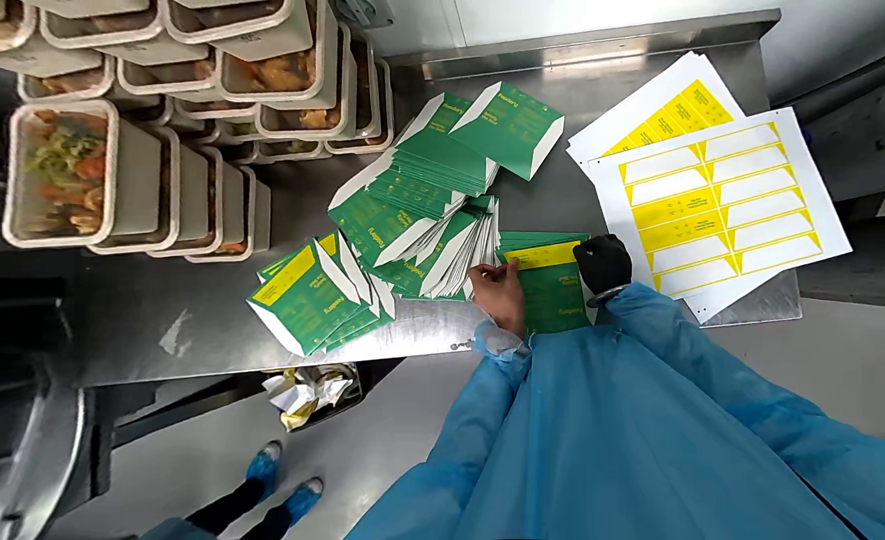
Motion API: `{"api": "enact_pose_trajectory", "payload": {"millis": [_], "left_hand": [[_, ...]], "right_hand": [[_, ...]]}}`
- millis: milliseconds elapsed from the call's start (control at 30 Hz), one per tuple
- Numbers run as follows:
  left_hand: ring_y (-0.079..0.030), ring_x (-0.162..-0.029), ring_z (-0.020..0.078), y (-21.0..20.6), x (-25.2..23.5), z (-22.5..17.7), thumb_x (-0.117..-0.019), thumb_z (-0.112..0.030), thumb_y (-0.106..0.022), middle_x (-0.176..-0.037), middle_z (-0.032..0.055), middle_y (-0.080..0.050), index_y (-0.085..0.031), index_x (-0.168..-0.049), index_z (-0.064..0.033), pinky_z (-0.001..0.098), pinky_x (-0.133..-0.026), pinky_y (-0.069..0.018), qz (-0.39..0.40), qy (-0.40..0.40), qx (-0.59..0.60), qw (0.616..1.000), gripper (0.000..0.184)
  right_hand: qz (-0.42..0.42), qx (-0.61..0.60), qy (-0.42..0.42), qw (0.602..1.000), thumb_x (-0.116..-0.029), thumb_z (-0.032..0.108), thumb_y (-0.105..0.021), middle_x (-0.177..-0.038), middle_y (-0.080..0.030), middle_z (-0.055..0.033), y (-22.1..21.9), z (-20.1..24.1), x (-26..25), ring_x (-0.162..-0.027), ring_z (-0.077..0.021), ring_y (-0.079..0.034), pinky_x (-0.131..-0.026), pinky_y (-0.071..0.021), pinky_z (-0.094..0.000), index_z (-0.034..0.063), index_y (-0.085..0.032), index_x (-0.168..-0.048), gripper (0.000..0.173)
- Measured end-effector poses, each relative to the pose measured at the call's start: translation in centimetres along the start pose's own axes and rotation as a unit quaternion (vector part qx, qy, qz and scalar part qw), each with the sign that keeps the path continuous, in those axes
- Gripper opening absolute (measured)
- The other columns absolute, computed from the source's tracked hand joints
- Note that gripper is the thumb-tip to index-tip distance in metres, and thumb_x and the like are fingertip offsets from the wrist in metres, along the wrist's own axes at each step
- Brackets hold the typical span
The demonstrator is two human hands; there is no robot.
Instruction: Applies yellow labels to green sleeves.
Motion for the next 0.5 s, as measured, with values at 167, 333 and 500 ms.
{"api": "enact_pose_trajectory", "payload": {"millis": [167, 333, 500], "left_hand": [[-0.072, -0.078, 0.0169, -0.3, -0.8, 0.1, -0.0811, -0.023, -0.089, -0.085, 0.0045, -0.075, -0.057, -0.108, -0.0072, 0.0425, -0.075, -0.0586, -0.029, 0.003, -0.003, 1.000, 0.045], [-0.073, -0.077, 0.0161, -0.4, -0.6, 0.0, -0.0801, -0.023, -0.090, -0.086, 0.0027, -0.076, -0.057, -0.108, -0.0092, 0.0424, -0.074, -0.0587, -0.040, 0.005, -0.017, 0.999, 0.046], [-0.075, -0.079, 0.0201, -0.3, 0.1, -0.8, -0.0804, -0.028, -0.090, -0.091, 0.0027, -0.078, -0.053, -0.118, -0.0096, 0.0476, -0.074, -0.0588, -0.064, 0.033, -0.060, 0.996, 0.056]], "right_hand": [[-0.008, 0.000, 0.004, 1.000, -0.0957, 0.032, -0.066, -0.110, -0.071, -0.0142, 0.0, 0.0, -0.1, -0.104, -0.0323, -0.067, -0.087, -0.0545, -0.0554, 0.0078, -0.076, -0.096, 0.027], [-0.017, 0.013, 0.006, 1.000, -0.0939, 0.032, -0.068, -0.108, -0.071, -0.0138, -0.1, 0.0, -0.2, -0.101, -0.0316, -0.068, -0.084, -0.0556, -0.0548, 0.0084, -0.076, -0.095, 0.025], [-0.007, 0.054, 0.023, 0.998, -0.0922, 0.034, -0.070, -0.107, -0.072, -0.0133, 0.1, 0.5, -0.7, -0.099, -0.0314, -0.070, -0.082, -0.0566, -0.0555, 0.0088, -0.076, -0.091, 0.026]]}}
Point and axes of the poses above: each hand's wrist, its own x-axis away from the middle knuckle, its own y-axis out of the back of the hand, z = x × y, the point moved 10 cm from there along -x, towards the middle knuckle
